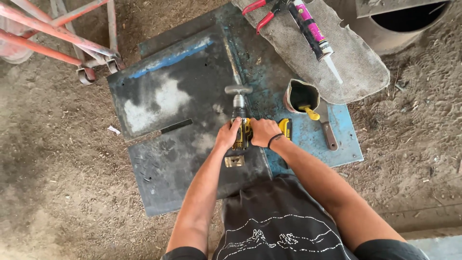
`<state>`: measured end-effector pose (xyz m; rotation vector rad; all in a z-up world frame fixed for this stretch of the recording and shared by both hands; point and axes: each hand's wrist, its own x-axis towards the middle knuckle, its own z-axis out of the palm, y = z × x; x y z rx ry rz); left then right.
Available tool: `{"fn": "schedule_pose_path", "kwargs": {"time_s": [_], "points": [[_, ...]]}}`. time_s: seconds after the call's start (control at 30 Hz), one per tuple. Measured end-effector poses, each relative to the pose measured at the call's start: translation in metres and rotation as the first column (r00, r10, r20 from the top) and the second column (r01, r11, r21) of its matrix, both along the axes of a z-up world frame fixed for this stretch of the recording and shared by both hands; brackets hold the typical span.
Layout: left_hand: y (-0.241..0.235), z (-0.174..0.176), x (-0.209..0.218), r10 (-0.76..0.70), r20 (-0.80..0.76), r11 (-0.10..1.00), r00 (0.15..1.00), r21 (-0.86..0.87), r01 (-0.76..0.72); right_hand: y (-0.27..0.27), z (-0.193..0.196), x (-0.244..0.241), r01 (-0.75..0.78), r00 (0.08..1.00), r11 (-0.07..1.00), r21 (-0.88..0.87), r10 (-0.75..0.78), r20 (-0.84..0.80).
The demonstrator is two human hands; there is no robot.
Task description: Cleaning a metal surface using a power drill with a wire brush attachment
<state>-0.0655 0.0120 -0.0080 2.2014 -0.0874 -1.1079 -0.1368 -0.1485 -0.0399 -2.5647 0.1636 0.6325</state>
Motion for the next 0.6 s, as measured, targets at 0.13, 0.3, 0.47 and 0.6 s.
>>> {"fn": "schedule_pose_path", "kwargs": {"time_s": [0.13, 0.3, 0.47, 0.6], "points": [[-0.001, -0.002, 0.0, 0.012, 0.003, 1.0, 1.0, -0.007, -0.012, -0.001, -0.004, 0.001, 0.004, 1.0, 1.0, -0.017, -0.004, 0.001], [-0.002, 0.002, 0.0, 0.008, -0.007, 1.0, 1.0, -0.01, -0.008, -0.001, 0.002, 0.002, 0.017, 0.999, 1.0, -0.012, -0.017, -0.031], [-0.005, 0.008, 0.001, -0.006, -0.003, 1.0, 1.0, -0.006, 0.006, -0.001, 0.003, 0.001, 0.033, 0.998, 0.999, -0.02, -0.034, -0.045], [-0.006, 0.002, 0.001, -0.011, -0.002, 1.0, 1.0, 0.01, 0.011, -0.002, 0.003, 0.002, 0.046, 0.997, 0.999, -0.022, -0.047, -0.054]]}}
